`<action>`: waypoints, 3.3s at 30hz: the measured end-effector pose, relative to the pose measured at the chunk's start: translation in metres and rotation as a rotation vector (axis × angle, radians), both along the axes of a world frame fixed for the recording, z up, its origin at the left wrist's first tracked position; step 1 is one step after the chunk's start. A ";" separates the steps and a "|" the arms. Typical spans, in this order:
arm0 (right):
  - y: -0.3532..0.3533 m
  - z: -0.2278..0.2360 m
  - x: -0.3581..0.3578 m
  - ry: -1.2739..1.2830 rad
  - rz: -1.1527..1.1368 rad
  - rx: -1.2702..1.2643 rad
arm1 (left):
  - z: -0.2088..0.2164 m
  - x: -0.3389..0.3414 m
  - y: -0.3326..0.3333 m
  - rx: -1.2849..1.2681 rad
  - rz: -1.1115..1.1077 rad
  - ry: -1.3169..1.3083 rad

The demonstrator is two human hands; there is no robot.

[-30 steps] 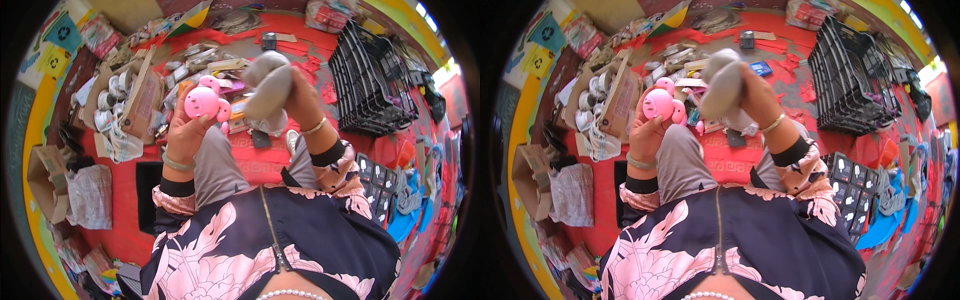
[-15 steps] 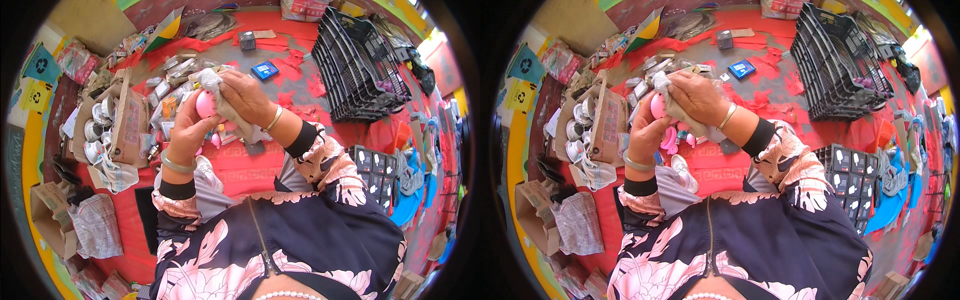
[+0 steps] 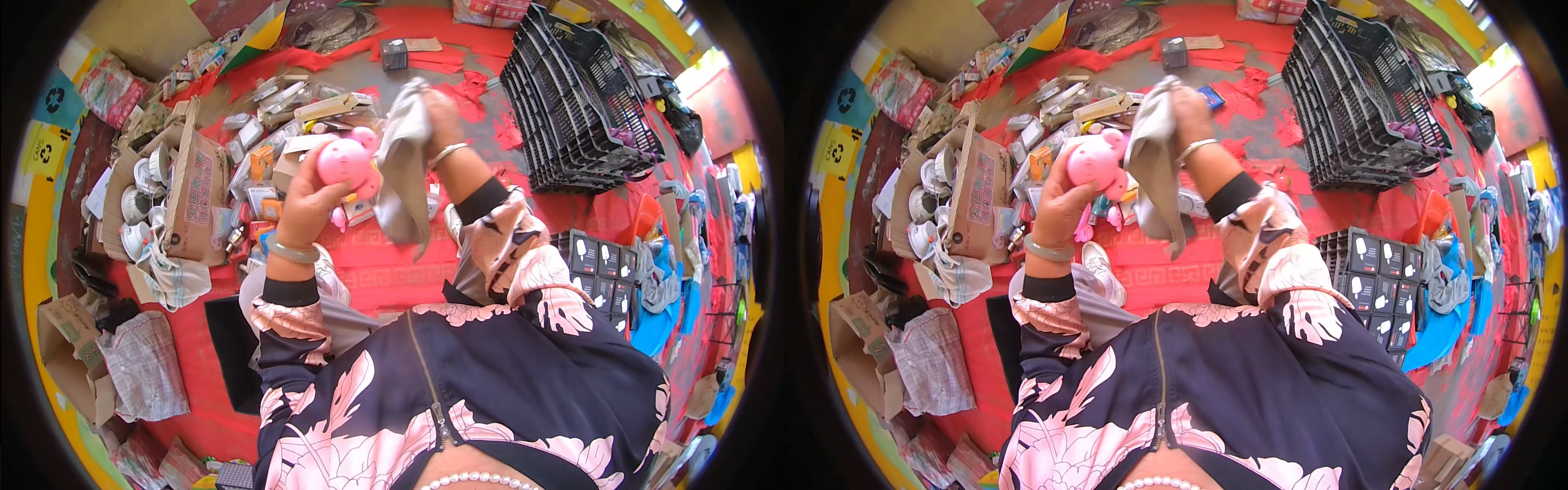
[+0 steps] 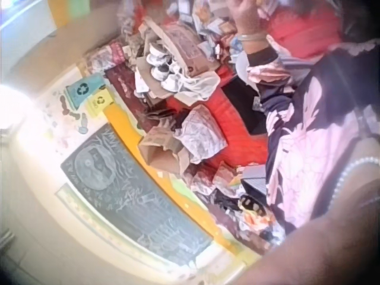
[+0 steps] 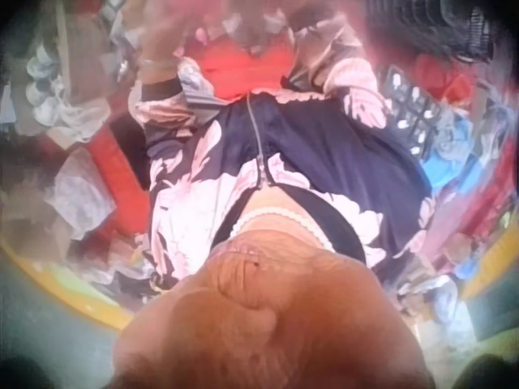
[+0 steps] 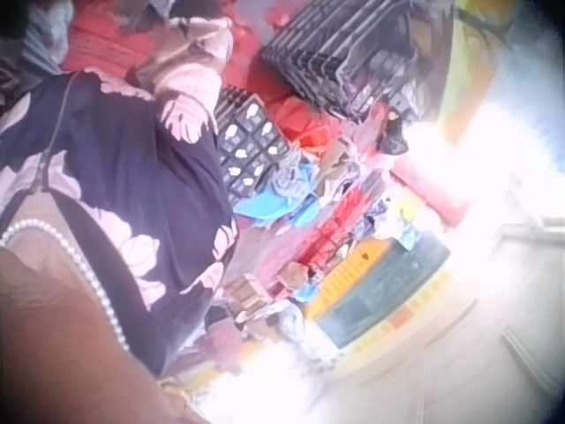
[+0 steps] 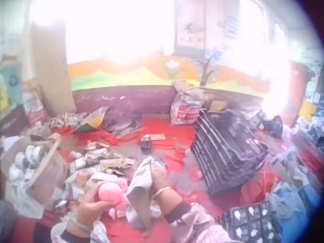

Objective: The person picks up various items from a pile on the floor and wipes them with a cloth by hand before placing them into a black bin.

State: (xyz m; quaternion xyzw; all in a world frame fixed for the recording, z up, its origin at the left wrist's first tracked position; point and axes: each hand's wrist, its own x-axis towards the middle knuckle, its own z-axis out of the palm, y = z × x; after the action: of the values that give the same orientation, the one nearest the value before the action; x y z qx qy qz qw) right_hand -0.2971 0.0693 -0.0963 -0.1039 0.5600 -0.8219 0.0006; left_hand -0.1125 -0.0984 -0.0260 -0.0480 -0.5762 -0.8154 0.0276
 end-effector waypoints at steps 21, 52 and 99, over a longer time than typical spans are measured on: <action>-0.064 0.058 0.050 0.236 0.055 0.496 | 0.021 -0.022 -0.019 -0.353 -0.031 0.110; -0.058 0.019 0.052 -0.499 0.655 0.149 | -0.019 -0.051 -0.041 -0.715 0.193 0.393; -0.065 0.030 0.083 0.870 -0.039 0.906 | -0.048 -0.045 -0.030 -0.449 -0.013 -0.068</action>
State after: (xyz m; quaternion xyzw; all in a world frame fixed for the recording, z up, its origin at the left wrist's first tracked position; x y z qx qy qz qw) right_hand -0.2140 0.0043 -0.0663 -0.4080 0.8035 -0.3854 -0.1985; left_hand -0.1576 -0.1282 -0.0738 -0.0290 -0.7434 -0.6682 -0.0087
